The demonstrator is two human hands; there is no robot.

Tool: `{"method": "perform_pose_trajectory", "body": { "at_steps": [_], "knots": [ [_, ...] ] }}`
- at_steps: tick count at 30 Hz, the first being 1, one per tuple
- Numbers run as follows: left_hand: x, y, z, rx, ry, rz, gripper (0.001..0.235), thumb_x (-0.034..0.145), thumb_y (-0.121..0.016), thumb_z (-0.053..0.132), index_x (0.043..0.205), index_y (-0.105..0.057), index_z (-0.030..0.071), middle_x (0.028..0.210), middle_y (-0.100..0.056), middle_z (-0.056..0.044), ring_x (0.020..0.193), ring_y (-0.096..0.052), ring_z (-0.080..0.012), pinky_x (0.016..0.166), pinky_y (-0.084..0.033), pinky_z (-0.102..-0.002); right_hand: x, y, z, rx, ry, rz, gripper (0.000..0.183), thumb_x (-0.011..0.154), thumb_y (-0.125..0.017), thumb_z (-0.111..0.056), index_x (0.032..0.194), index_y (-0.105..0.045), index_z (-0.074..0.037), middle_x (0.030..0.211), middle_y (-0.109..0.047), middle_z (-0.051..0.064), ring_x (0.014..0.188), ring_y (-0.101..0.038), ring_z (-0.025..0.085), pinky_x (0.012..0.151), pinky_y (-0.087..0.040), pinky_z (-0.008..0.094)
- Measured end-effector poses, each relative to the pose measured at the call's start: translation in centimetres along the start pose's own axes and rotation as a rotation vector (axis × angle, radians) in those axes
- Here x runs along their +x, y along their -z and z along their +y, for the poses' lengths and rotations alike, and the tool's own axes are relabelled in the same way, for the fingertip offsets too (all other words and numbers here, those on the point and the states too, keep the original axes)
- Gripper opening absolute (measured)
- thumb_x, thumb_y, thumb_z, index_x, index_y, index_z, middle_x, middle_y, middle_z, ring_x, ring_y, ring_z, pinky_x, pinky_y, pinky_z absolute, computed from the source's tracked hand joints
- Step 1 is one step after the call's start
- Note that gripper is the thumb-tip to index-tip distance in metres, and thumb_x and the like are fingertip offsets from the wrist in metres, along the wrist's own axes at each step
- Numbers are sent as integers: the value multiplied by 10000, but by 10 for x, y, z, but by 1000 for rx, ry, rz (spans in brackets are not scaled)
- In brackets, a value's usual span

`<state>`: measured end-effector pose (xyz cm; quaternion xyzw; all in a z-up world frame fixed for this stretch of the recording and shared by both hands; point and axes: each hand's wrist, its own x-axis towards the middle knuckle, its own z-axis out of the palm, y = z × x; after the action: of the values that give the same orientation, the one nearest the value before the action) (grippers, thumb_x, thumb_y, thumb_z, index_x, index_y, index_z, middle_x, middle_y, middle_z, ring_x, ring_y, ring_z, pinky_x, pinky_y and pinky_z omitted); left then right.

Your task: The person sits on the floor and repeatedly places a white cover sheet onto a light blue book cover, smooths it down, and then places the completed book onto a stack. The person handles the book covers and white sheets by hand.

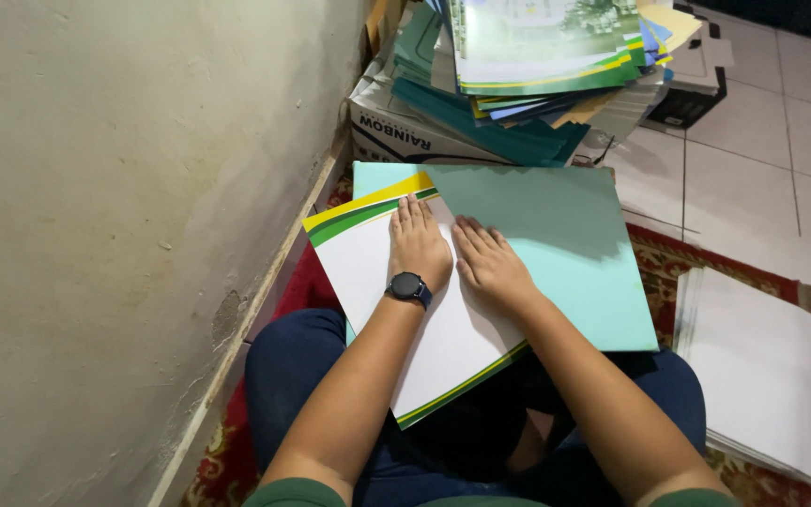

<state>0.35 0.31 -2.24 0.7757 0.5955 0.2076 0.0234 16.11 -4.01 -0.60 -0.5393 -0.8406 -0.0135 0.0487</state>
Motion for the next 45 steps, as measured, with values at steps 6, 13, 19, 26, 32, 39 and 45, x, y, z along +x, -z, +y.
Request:
{"method": "perform_pose_trajectory", "body": {
  "at_steps": [6, 13, 19, 26, 32, 39, 45],
  "knots": [
    [2, 0, -1, -36, 9, -47, 619, 960, -325, 122, 1513, -293, -156, 1602, -277, -354, 1516, -243, -478, 1254, -133, -563, 84, -37, 26, 8, 69, 90, 587, 1046, -370, -335, 1591, -379, -118, 1638, -395, 120, 1515, -354, 300, 1208, -309, 506],
    [3, 7, -1, -44, -1, -39, 605, 960, -348, 114, 1498, -327, -162, 1588, -310, -358, 1504, -272, -480, 1247, -161, -563, 81, -24, 23, 97, 84, 67, 594, 1040, -367, -297, 1605, -353, -114, 1645, -378, 129, 1523, -336, 316, 1214, -290, 518],
    [0, -6, -3, 10, -29, 17, 653, 912, -404, 131, 1495, -335, -155, 1584, -311, -359, 1498, -283, -488, 1241, -181, -575, 11, -15, 14, -10, 54, 33, 620, 1025, -401, -340, 1612, -348, -148, 1630, -413, 92, 1519, -359, 255, 1227, -290, 445],
    [-1, -3, 1, 7, 2, 24, 671, 887, -407, 113, 1501, -335, -148, 1586, -312, -357, 1501, -291, -480, 1242, -176, -577, -15, -3, 8, 34, 14, -44, 630, 1045, -368, -369, 1634, -295, -159, 1679, -329, 71, 1543, -301, 230, 1256, -193, 424],
    [4, -8, 0, -41, 32, -48, 678, 907, -385, 101, 1526, -274, -152, 1617, -246, -354, 1528, -224, -478, 1261, -124, -573, 54, -20, 23, -10, 112, 27, 592, 1060, -374, -347, 1610, -339, -129, 1649, -376, 101, 1522, -345, 263, 1220, -301, 471],
    [4, 10, 2, -56, 59, -155, 646, 938, -314, 79, 1545, -238, -128, 1642, -209, -323, 1554, -169, -440, 1279, -70, -535, 114, -25, 26, 57, 122, 53, 567, 1070, -359, -323, 1570, -398, -60, 1642, -377, 148, 1527, -331, 304, 1200, -316, 520],
    [2, -7, -3, -51, 9, 1, 607, 962, -361, 124, 1505, -330, -144, 1602, -294, -337, 1513, -263, -469, 1255, -142, -560, 80, -23, 22, 63, 120, 83, 593, 1044, -370, -311, 1576, -382, -48, 1620, -400, 183, 1504, -364, 346, 1189, -335, 517]
  ]
}}
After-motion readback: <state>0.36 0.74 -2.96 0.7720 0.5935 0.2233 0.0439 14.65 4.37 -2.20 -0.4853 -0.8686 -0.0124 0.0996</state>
